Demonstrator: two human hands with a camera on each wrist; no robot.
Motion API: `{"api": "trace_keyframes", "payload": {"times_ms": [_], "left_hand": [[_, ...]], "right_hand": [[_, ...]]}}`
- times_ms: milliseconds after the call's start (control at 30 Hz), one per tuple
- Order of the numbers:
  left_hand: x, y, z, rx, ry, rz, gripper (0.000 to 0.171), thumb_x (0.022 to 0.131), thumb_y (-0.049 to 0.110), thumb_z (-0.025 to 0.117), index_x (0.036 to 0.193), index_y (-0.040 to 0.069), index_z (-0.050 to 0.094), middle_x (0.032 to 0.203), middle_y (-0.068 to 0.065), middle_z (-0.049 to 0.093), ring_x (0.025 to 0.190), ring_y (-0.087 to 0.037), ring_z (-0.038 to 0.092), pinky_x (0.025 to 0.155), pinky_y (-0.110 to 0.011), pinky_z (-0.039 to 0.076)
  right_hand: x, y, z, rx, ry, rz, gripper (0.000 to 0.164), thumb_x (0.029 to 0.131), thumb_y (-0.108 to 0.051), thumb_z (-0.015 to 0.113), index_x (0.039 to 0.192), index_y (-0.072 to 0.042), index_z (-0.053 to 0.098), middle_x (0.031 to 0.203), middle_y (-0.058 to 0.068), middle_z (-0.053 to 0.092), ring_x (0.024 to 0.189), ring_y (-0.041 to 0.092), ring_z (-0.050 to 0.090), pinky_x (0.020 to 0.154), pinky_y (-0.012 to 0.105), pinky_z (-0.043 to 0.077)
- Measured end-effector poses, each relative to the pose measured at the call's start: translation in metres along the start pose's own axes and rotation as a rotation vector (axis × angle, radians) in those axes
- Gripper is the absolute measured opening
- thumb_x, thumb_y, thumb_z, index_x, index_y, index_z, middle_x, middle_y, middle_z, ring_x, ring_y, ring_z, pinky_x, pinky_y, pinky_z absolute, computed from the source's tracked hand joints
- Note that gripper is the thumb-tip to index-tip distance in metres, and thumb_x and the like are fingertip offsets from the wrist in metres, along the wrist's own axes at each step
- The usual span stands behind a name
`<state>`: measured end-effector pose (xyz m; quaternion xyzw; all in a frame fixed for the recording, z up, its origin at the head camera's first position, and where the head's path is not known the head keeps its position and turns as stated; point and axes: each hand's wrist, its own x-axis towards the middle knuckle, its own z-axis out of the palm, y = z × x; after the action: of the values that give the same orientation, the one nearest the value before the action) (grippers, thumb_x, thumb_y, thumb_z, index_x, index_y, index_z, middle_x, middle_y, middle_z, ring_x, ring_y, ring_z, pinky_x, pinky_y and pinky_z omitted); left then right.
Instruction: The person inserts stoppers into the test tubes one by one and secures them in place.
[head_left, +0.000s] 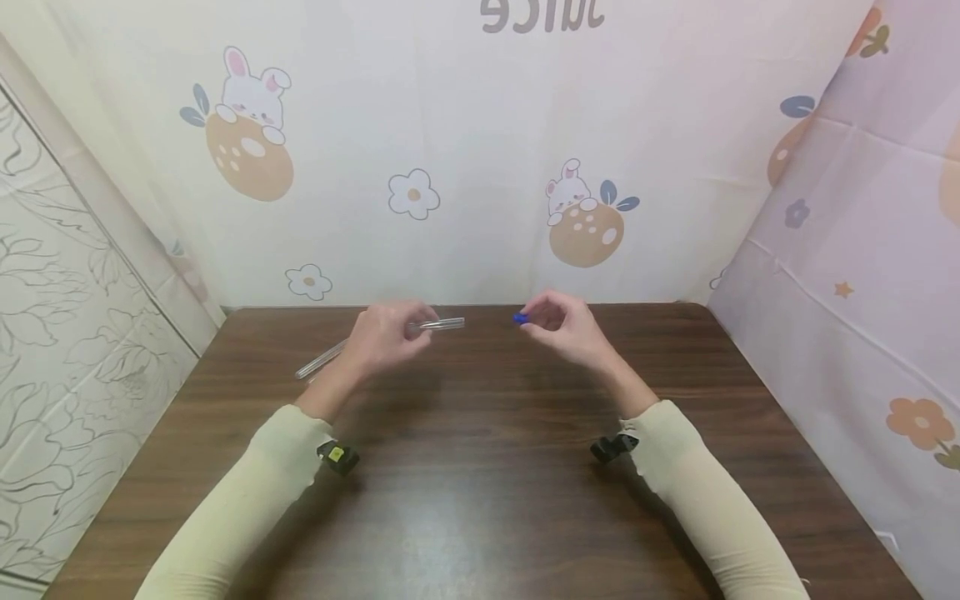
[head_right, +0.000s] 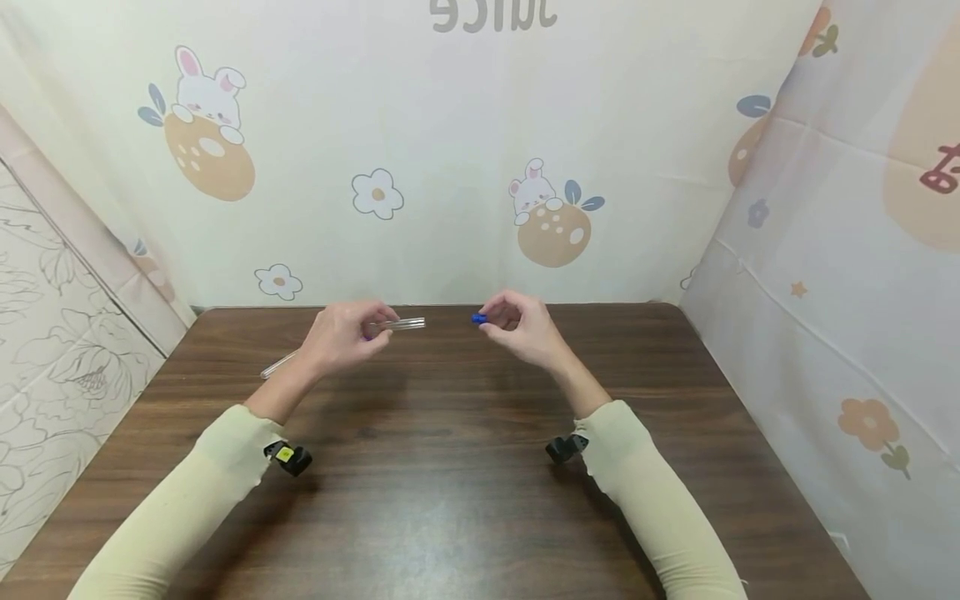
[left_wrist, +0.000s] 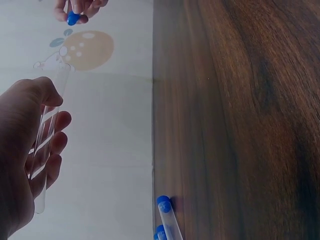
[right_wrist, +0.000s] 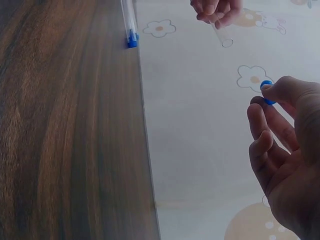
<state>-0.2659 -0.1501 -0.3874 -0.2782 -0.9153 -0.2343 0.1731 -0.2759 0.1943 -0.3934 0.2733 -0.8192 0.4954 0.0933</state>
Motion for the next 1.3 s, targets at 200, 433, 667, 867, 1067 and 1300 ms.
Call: {"api": "trace_keyframes", "payload": {"times_ms": [200, 433, 667, 867, 1067, 1300], "left_hand": [[0.001, 0.003, 0.000, -0.005, 0.004, 0.010, 0.020, 0.100, 0.019, 0.076, 0.118, 0.015, 0.081, 0.115, -0.007, 0.089, 0.096, -0.027, 0.086, 0.075, -0.044, 0.065], [0.002, 0.005, 0.002, 0.007, 0.007, 0.033, 0.020, 0.098, 0.020, 0.076, 0.117, 0.016, 0.081, 0.115, -0.004, 0.089, 0.092, -0.024, 0.085, 0.075, -0.045, 0.065], [0.004, 0.010, 0.003, 0.000, 0.019, 0.057, 0.020, 0.097, 0.018, 0.076, 0.116, 0.015, 0.081, 0.114, -0.004, 0.089, 0.090, -0.024, 0.085, 0.072, -0.043, 0.063], [0.006, 0.013, 0.006, -0.007, 0.013, 0.079, 0.019, 0.096, 0.017, 0.077, 0.115, 0.015, 0.080, 0.110, -0.005, 0.089, 0.084, -0.023, 0.083, 0.066, -0.037, 0.058], [0.007, 0.016, 0.008, -0.004, -0.009, 0.066, 0.020, 0.097, 0.017, 0.076, 0.117, 0.015, 0.080, 0.109, -0.005, 0.089, 0.071, -0.019, 0.072, 0.060, -0.028, 0.046], [0.008, 0.020, 0.009, -0.008, -0.008, 0.078, 0.020, 0.098, 0.018, 0.076, 0.117, 0.015, 0.080, 0.109, -0.005, 0.089, 0.069, -0.017, 0.069, 0.060, -0.026, 0.044]], "right_hand": [[0.001, -0.002, 0.003, 0.012, -0.009, 0.004, 0.020, 0.096, 0.004, 0.083, 0.114, 0.002, 0.076, 0.102, 0.025, 0.080, 0.080, 0.005, 0.072, 0.069, 0.020, 0.058], [0.001, -0.002, 0.006, 0.024, -0.022, 0.013, 0.020, 0.096, 0.002, 0.084, 0.115, 0.001, 0.076, 0.102, 0.024, 0.079, 0.081, 0.006, 0.071, 0.071, 0.021, 0.057], [0.002, -0.003, 0.010, 0.041, -0.041, 0.018, 0.019, 0.098, -0.001, 0.083, 0.115, 0.000, 0.076, 0.102, 0.023, 0.079, 0.082, 0.008, 0.071, 0.072, 0.023, 0.058], [0.002, -0.003, 0.014, 0.050, -0.050, 0.000, 0.019, 0.098, 0.001, 0.082, 0.116, 0.003, 0.075, 0.103, 0.024, 0.079, 0.081, 0.007, 0.070, 0.071, 0.023, 0.058], [0.004, -0.005, 0.018, 0.055, -0.055, 0.005, 0.019, 0.097, 0.002, 0.083, 0.115, 0.002, 0.075, 0.102, 0.023, 0.079, 0.081, 0.008, 0.071, 0.072, 0.021, 0.057], [0.003, -0.004, 0.021, 0.050, -0.058, 0.007, 0.019, 0.098, 0.001, 0.083, 0.115, 0.002, 0.075, 0.102, 0.023, 0.079, 0.083, 0.007, 0.070, 0.073, 0.022, 0.058]]}}
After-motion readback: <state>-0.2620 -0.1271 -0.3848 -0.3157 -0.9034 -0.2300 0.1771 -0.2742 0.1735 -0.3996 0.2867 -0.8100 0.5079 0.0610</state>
